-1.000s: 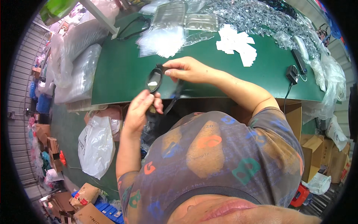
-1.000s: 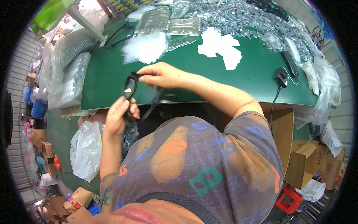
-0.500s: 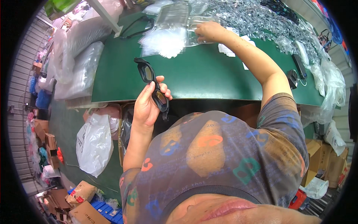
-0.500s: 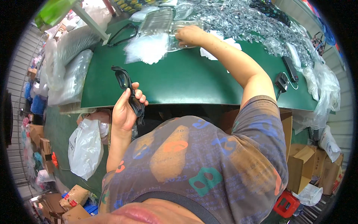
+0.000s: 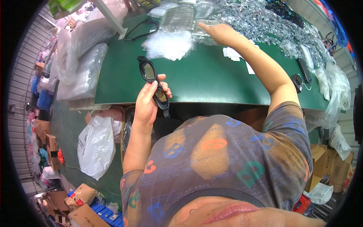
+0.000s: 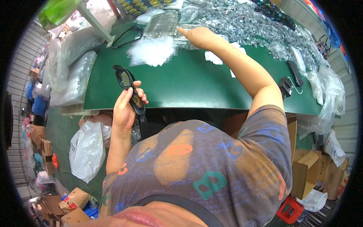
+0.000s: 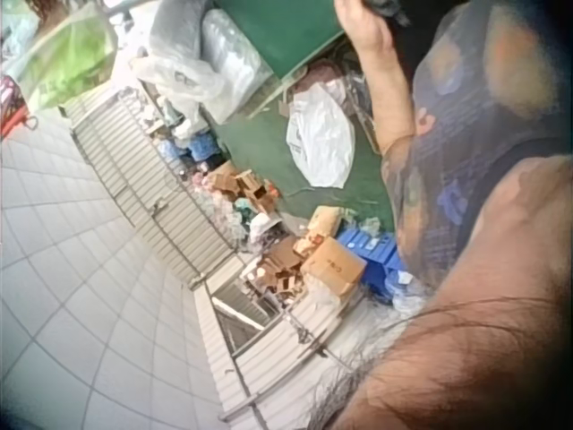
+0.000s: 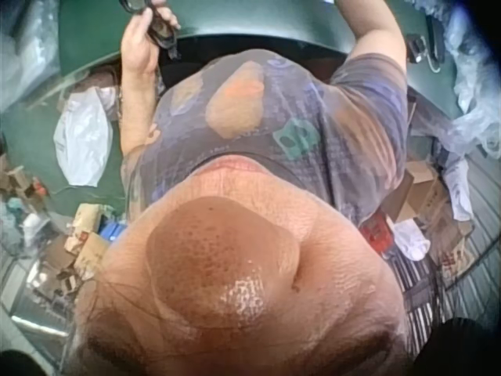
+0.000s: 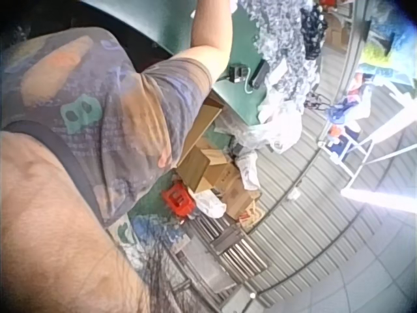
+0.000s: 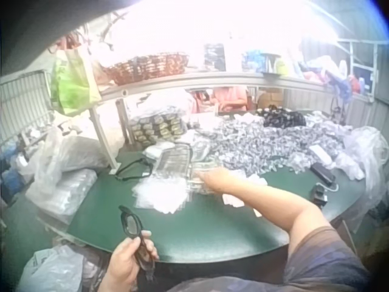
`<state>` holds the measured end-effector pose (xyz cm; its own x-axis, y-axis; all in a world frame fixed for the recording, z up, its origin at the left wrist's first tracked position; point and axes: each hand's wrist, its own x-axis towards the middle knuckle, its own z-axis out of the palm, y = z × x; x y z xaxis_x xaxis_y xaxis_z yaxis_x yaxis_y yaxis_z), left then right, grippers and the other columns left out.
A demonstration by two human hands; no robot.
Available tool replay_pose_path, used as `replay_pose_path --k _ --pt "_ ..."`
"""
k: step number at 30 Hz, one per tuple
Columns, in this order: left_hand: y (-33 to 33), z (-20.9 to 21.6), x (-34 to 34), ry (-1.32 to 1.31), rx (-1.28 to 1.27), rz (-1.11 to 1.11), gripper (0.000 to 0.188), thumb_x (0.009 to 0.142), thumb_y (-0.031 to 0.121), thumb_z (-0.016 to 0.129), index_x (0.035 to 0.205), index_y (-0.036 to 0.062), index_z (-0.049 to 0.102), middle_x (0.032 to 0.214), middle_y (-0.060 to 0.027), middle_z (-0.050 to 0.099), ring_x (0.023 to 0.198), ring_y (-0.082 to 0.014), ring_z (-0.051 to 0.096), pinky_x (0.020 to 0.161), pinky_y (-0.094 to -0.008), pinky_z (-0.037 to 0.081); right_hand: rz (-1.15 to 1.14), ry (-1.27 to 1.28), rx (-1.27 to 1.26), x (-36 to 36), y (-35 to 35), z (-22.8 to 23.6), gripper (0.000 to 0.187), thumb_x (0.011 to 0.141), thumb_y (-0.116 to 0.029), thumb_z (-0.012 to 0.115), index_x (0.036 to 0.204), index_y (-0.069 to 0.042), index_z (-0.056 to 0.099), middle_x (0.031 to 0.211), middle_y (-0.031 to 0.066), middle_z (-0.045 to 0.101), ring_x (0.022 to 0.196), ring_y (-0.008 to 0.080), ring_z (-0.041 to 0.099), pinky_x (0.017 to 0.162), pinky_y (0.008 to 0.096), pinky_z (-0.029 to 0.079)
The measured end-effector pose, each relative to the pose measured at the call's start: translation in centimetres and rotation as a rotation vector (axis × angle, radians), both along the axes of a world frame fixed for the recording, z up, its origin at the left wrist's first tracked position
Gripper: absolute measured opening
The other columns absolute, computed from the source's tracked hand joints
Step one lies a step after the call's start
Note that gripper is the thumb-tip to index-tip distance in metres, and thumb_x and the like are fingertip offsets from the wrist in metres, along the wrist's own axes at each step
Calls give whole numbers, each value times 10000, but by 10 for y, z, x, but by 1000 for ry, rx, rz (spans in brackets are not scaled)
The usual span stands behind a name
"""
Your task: Packing goggles into plastic bags with instruction labels at a factory workbench.
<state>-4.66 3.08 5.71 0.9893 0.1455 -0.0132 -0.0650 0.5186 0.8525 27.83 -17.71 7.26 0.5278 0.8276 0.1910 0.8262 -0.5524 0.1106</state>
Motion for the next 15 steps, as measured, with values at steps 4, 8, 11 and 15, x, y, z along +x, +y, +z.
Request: replay_pose_path --k 4,8,11,15 --pt "6 -2 10 46 49 74 348 1072 241 461 1311 1 541 945 -69 628 882 -181 628 801 -354 545 17 77 280 -18 -3 20 225 972 -246 575 1102 -110 699 918 138 700 825 385 671 734 501 530" --pt "8 -6 21 55 53 120 367 1073 250 457 1339 11 535 970 -63 641 890 -182 636 804 -359 555 230 261 573 -85 12 39 222 975 -216 635 1053 -16 692 988 97 684 952 264 661 833 352 514" --pt "2 -6 31 50 45 137 439 1083 357 431 1358 25 515 971 -66 645 891 -179 639 812 -357 556 312 789 747 -131 30 19 276 1012 -191 602 1228 -27 652 1142 81 698 1059 141 637 937 303 494" --pt "-13 0 31 -20 6 130 513 1066 481 432 1334 49 502 1121 -58 616 998 -160 600 860 -348 527 286 896 735 -178 57 9 410 991 -135 598 1393 -97 524 899 83 685 815 144 645 760 313 521"
